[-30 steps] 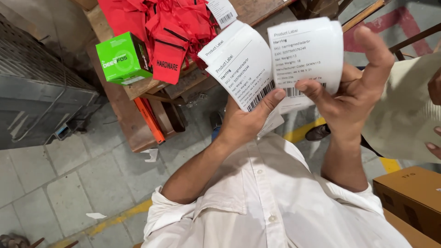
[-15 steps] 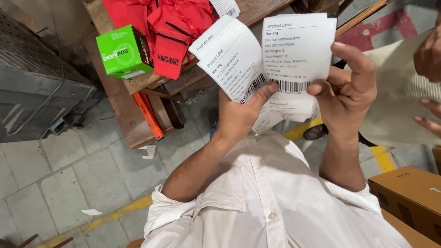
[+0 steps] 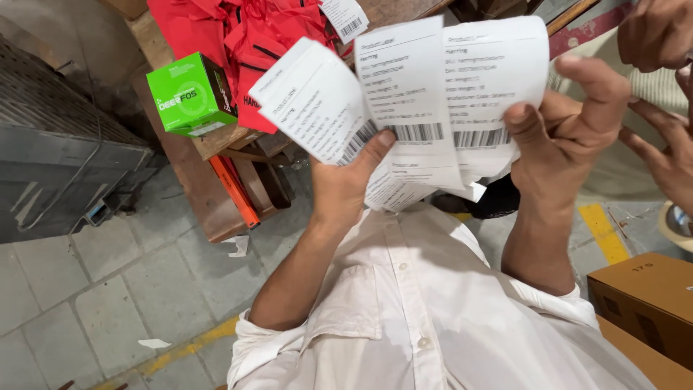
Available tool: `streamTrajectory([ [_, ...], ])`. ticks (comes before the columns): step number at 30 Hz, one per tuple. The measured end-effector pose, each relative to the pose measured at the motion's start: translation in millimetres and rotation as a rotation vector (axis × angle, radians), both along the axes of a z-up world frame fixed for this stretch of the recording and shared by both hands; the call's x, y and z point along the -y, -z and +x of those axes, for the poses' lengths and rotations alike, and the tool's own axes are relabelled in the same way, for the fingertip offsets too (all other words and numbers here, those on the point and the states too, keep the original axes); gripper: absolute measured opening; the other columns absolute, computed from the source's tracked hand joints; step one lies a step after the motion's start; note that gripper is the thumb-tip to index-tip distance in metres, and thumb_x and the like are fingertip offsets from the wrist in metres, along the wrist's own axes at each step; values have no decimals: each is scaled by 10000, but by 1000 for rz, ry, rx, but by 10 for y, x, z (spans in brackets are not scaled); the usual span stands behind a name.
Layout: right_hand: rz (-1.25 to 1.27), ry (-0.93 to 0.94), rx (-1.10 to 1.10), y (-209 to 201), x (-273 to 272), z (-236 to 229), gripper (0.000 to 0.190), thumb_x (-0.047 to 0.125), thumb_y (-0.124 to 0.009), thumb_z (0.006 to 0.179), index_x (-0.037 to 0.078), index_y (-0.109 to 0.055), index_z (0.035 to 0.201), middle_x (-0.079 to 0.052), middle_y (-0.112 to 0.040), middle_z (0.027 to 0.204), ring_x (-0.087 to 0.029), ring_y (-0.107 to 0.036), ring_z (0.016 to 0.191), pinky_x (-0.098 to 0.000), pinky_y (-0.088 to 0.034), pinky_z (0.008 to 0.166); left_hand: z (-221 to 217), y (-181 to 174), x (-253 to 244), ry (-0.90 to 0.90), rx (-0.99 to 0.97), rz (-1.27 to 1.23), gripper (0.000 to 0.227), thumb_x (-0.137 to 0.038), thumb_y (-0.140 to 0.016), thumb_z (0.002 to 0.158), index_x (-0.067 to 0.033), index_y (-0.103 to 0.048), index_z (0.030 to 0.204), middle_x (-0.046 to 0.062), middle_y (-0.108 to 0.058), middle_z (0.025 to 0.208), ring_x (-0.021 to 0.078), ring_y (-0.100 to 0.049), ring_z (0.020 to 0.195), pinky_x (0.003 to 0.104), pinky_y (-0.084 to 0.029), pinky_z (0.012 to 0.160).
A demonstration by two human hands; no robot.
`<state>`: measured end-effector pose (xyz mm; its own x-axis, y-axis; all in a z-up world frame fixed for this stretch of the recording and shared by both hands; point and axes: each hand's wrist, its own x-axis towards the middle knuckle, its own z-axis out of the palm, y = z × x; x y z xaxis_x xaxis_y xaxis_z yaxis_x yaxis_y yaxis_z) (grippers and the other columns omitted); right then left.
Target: The person holds a long printed product label sheet and reads the product details and barcodes on it. They compare the label information against red fabric pouches on the workbench and handle the label sheets one at a time.
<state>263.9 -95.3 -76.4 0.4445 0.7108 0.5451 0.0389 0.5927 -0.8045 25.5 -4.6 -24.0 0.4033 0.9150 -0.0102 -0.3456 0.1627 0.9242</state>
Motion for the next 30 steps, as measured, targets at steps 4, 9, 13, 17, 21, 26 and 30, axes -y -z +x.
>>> streamTrajectory([
  [4,-3,55,-42,-4,15,80,142,-78,-712,1099,-48,-662,1229,-88,-702,896,-86,-573,689,-179,-429,615,-46,-5,-17,-32,46,2,379,-36,-787,932,56,-646,1271,135,-716,1192,197,-695,1067,319,-597,945],
  [9,-43,75,11,-296,-119,-7,55,-61,-752,1082,-88,-717,1115,-84,-721,903,-57,-589,712,-163,-439,661,-49,9,-8,-70,38,-2,370,-31,-795,935,59,-653,1265,146,-720,1175,202,-699,1035,324,-608,922],
  [13,-203,155,89,-394,-141,20,59,-26,-743,1074,-83,-730,1066,-64,-688,857,-64,-557,693,-184,-408,648,-15,5,-7,-97,26,31,362,-27,-783,946,51,-645,1271,130,-716,1184,190,-697,1050,313,-604,936],
  [17,-299,77,348,-586,-162,-7,175,94,-752,1132,-64,-722,1060,-53,-683,895,-57,-583,737,-198,-416,643,40,-11,-1,-132,-30,124,331,-10,-761,972,50,-645,1276,115,-712,1183,174,-692,1053,299,-595,934],
  [21,-352,-15,452,-659,-229,-127,201,110,-712,969,-57,-734,1079,-74,-654,880,-59,-490,630,-206,-327,540,92,88,-29,-130,-116,206,310,-12,-738,988,46,-646,1279,105,-715,1193,168,-694,1073,293,-593,946],
  [26,-275,-3,550,-604,-330,-213,165,-29,-825,1016,-68,-730,1144,-119,-729,948,-54,-487,608,-198,-343,527,77,151,-100,-85,-129,262,287,-47,-727,1028,39,-650,1290,108,-725,1173,174,-696,1060,308,-602,925],
  [30,-233,48,562,-550,-334,-19,186,-76,-835,970,-108,-690,1083,-129,-661,889,-81,-513,624,-221,-370,541,47,15,-165,-73,-77,306,399,-136,-645,1104,20,-555,1459,96,-662,1331,141,-635,1104,293,-547,1009],
])
